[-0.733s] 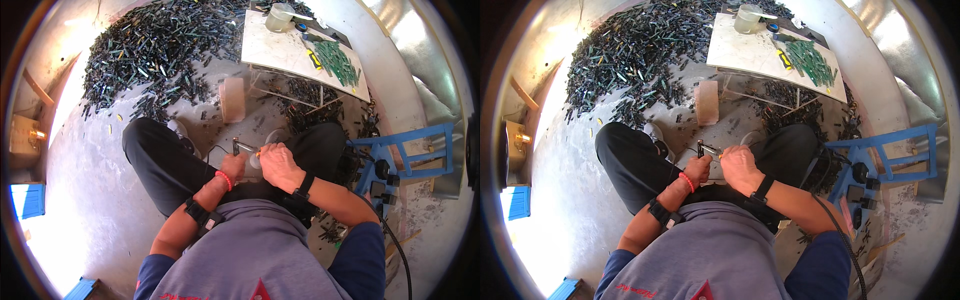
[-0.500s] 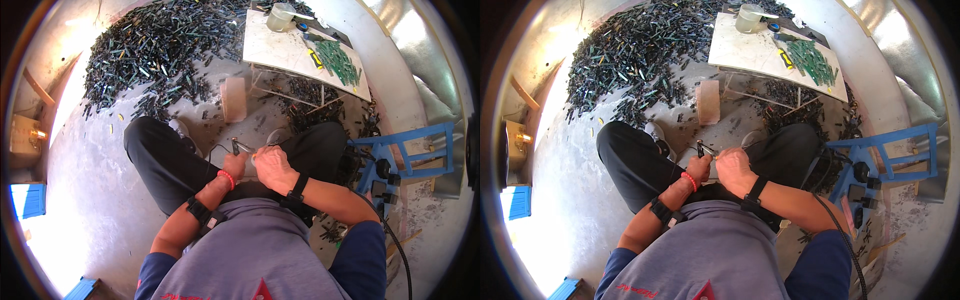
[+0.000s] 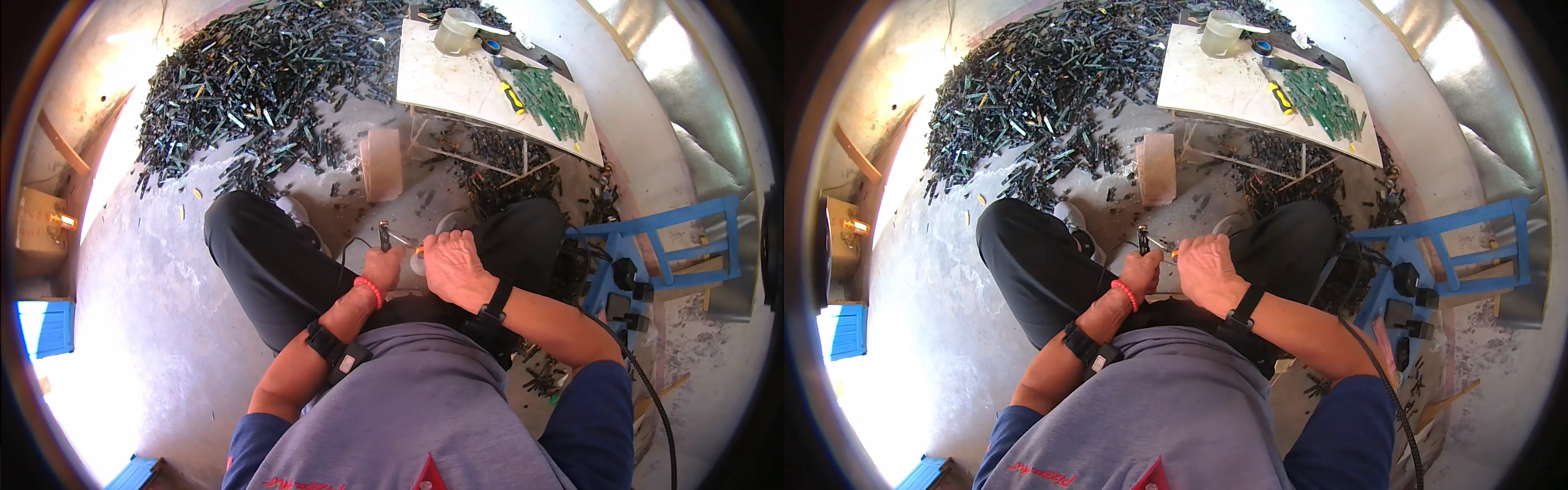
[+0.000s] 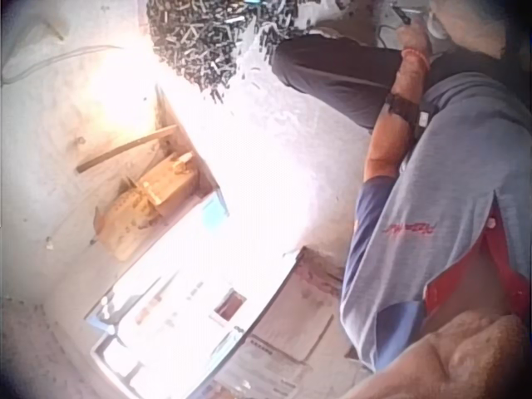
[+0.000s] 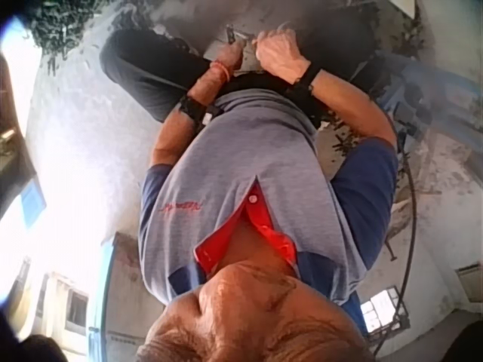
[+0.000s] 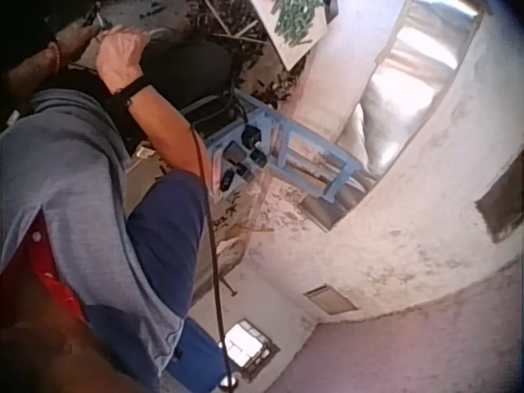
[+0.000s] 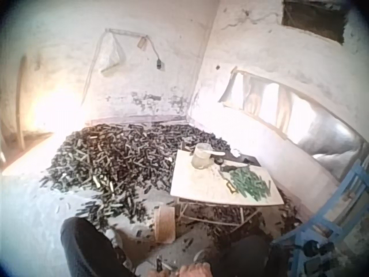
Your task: The person sits on the floor and uses pliers to pull components off of green circuit boards. The person holds the board in one hand and uses the pliers in the other to extract parts, dropping the debris onto a large pile on the floor.
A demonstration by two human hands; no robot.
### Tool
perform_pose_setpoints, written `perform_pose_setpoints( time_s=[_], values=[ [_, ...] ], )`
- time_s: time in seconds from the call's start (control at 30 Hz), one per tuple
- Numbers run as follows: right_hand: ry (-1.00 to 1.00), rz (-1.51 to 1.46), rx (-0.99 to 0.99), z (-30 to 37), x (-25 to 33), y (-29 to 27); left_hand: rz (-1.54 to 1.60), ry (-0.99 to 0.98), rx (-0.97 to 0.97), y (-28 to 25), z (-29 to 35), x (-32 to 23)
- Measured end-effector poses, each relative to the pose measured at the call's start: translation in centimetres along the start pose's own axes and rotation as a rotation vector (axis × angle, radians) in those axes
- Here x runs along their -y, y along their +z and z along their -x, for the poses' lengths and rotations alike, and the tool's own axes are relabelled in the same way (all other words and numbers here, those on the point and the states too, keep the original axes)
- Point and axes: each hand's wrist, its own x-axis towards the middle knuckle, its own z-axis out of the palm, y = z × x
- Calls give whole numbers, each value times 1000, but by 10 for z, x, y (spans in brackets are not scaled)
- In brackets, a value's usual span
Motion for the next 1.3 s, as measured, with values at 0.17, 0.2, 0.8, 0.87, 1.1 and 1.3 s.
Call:
perform_pose_setpoints(
  time_s=[0.17, 0.2, 0.8, 0.87, 1.1, 1.3],
  values=[
    [67, -272, 182, 1, -4, -14, 180, -193, 38, 1, 16, -21],
    [72, -321, 219, 0, -5, -17, 180, -189, 37, 1, 17, -22],
    [105, -525, 365, -6, -12, -16, 269, -218, 79, 1, 12, -19],
    [115, -518, 334, -4, -10, -16, 285, -218, 109, 0, 14, -20],
    [105, -461, 345, -3, -8, -19, 100, -85, 10, 2, 10, -9],
    [65, -442, 403, -12, -2, -26, -137, 74, -131, 1, -5, 6]
  ],
)
